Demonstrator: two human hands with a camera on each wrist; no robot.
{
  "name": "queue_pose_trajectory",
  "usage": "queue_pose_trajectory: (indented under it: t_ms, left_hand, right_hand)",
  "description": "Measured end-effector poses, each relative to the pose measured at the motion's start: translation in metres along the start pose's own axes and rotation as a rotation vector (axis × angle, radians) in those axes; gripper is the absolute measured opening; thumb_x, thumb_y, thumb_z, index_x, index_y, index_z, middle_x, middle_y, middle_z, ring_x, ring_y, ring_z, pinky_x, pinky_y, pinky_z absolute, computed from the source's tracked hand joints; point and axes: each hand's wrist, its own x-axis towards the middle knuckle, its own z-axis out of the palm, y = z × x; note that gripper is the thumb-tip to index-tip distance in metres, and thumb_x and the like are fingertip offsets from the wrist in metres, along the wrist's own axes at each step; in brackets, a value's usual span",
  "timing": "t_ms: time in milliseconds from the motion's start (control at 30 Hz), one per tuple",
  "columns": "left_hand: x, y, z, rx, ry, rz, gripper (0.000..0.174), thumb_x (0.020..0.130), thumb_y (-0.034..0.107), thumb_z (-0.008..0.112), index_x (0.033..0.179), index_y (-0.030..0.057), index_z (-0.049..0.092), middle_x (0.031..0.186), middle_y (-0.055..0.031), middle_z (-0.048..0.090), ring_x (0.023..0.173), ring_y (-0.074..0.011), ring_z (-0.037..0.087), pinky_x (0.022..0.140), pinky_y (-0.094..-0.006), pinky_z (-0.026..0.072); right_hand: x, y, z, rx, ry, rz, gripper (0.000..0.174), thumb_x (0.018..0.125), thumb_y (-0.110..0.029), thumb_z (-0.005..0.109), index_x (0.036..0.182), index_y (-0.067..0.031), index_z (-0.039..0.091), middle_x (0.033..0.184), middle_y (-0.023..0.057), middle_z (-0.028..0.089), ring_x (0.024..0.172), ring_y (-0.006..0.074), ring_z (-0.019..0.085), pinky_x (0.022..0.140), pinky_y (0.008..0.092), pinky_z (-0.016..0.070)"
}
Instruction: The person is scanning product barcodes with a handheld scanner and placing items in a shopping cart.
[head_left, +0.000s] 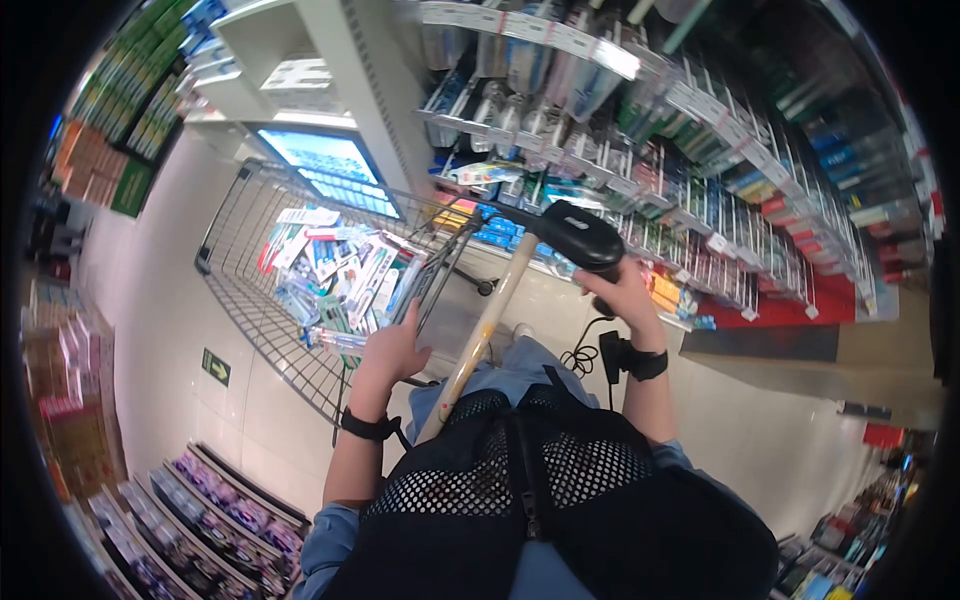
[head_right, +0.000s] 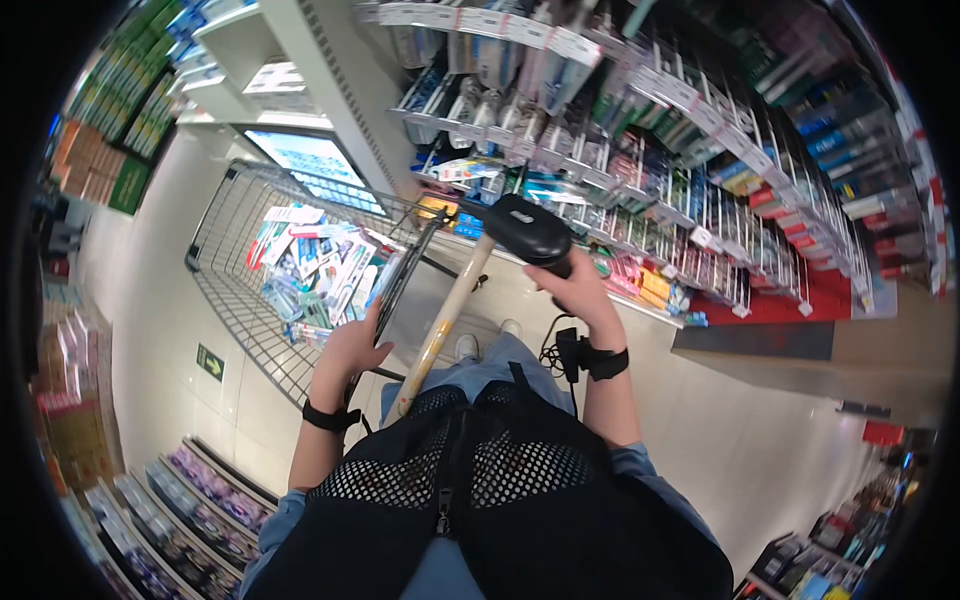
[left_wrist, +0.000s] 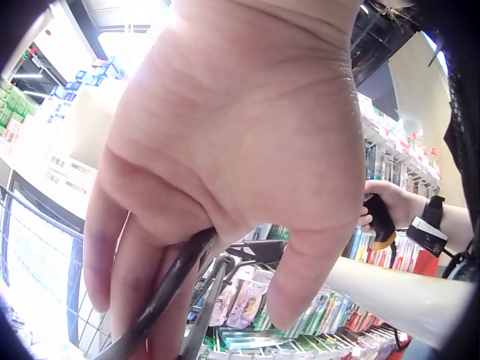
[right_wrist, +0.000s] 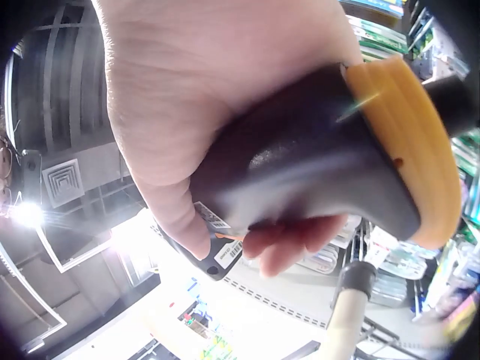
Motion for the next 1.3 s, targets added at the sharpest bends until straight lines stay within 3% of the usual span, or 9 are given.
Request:
queue_pose_trajectory:
  t_ms: [67, 200, 400, 500, 533, 700, 1000, 1133, 1300]
  left_hand:
    - [0.003, -0.003, 0.000, 0.058, -0.002, -0.016, 0.080, 0.072, 0.032, 0.060, 0.132, -0.0008, 0.019, 0.080, -0.0208, 0.061, 0.075, -0.0353, 0.059, 0.068, -0.0416, 0.0470]
    - [0.006, -0.007, -0.001, 0.083, -0.033, 0.032, 0.084, 0.072, 0.033, 0.061, 0.131, -0.0048, 0.017, 0.073, -0.0179, 0.061, 0.071, -0.0346, 0.060, 0.064, -0.0411, 0.0474]
    - [0.004, -0.007, 0.005, 0.095, -0.029, 0.035, 0.086, 0.071, 0.032, 0.061, 0.132, -0.0053, 0.013, 0.072, -0.0181, 0.061, 0.070, -0.0347, 0.060, 0.063, -0.0411, 0.0473]
    - [0.007, -0.017, 0.009, 0.088, -0.016, 0.041, 0.085, 0.071, 0.032, 0.061, 0.133, -0.0020, 0.015, 0.073, -0.0220, 0.060, 0.071, -0.0372, 0.059, 0.065, -0.0428, 0.0469]
    - [0.010, -0.025, 0.017, 0.109, 0.039, 0.069, 0.084, 0.071, 0.030, 0.063, 0.133, -0.0010, 0.016, 0.066, -0.0148, 0.060, 0.063, -0.0324, 0.058, 0.057, -0.0384, 0.0456]
    - [0.005, -0.019, 0.015, 0.106, -0.016, 0.050, 0.086, 0.071, 0.028, 0.064, 0.133, -0.0023, 0.013, 0.066, -0.0151, 0.060, 0.064, -0.0319, 0.059, 0.057, -0.0383, 0.0454]
    - [-0.005, -0.044, 0.007, 0.136, -0.211, 0.131, 0.086, 0.073, 0.037, 0.061, 0.129, -0.0109, 0.016, 0.081, -0.0279, 0.059, 0.083, -0.0405, 0.058, 0.072, -0.0423, 0.0456]
    - [-0.013, -0.069, 0.020, 0.188, -0.156, 0.207, 0.086, 0.072, 0.038, 0.061, 0.128, -0.0112, 0.018, 0.079, -0.0272, 0.059, 0.081, -0.0394, 0.058, 0.070, -0.0427, 0.0457]
    - [-0.026, -0.084, 0.024, 0.190, -0.136, 0.230, 0.084, 0.071, 0.035, 0.062, 0.127, -0.0124, 0.021, 0.072, -0.0210, 0.060, 0.072, -0.0359, 0.059, 0.064, -0.0399, 0.0462]
  right_hand:
    - [-0.008, -0.005, 0.007, -0.056, -0.099, 0.148, 0.032, 0.072, -0.017, 0.071, 0.097, -0.0033, 0.056, 0.076, 0.0005, 0.059, 0.063, 0.0063, 0.054, 0.051, 0.0205, 0.0421]
    - [-0.027, 0.012, 0.015, 0.054, -0.041, -0.061, 0.035, 0.073, -0.017, 0.070, 0.103, -0.0045, 0.056, 0.078, -0.0015, 0.057, 0.062, 0.0047, 0.050, 0.051, 0.0205, 0.0422]
    - [-0.060, 0.004, -0.002, 0.072, -0.005, 0.103, 0.035, 0.073, -0.015, 0.069, 0.104, -0.0040, 0.056, 0.084, -0.0005, 0.058, 0.071, 0.0052, 0.051, 0.062, 0.0211, 0.0431]
    - [-0.068, 0.021, 0.001, 0.105, 0.044, -0.055, 0.035, 0.073, -0.014, 0.069, 0.104, -0.0037, 0.056, 0.087, 0.0006, 0.059, 0.078, 0.0062, 0.052, 0.070, 0.0227, 0.0430]
    - [-0.073, 0.023, 0.002, 0.095, 0.046, -0.073, 0.035, 0.073, -0.014, 0.069, 0.105, -0.0037, 0.056, 0.088, 0.0007, 0.059, 0.079, 0.0065, 0.052, 0.071, 0.0232, 0.0430]
    - [-0.089, 0.032, 0.002, 0.216, 0.083, -0.030, 0.039, 0.074, -0.015, 0.068, 0.109, -0.0057, 0.053, 0.083, 0.0004, 0.059, 0.064, 0.0044, 0.050, 0.054, 0.0205, 0.0421]
    - [-0.120, 0.030, 0.040, 0.183, 0.192, -0.104, 0.034, 0.074, -0.012, 0.068, 0.104, -0.0045, 0.055, 0.081, -0.0011, 0.058, 0.066, 0.0045, 0.053, 0.056, 0.0207, 0.0446]
    - [-0.129, 0.043, 0.072, 0.213, 0.210, -0.146, 0.040, 0.074, -0.013, 0.068, 0.110, -0.0047, 0.053, 0.088, 0.0009, 0.060, 0.077, 0.0057, 0.052, 0.067, 0.0223, 0.0436]
    - [-0.129, 0.045, 0.091, 0.089, 0.193, -0.202, 0.041, 0.073, -0.014, 0.069, 0.110, -0.0047, 0.053, 0.088, 0.0010, 0.059, 0.074, 0.0058, 0.052, 0.065, 0.0227, 0.0444]
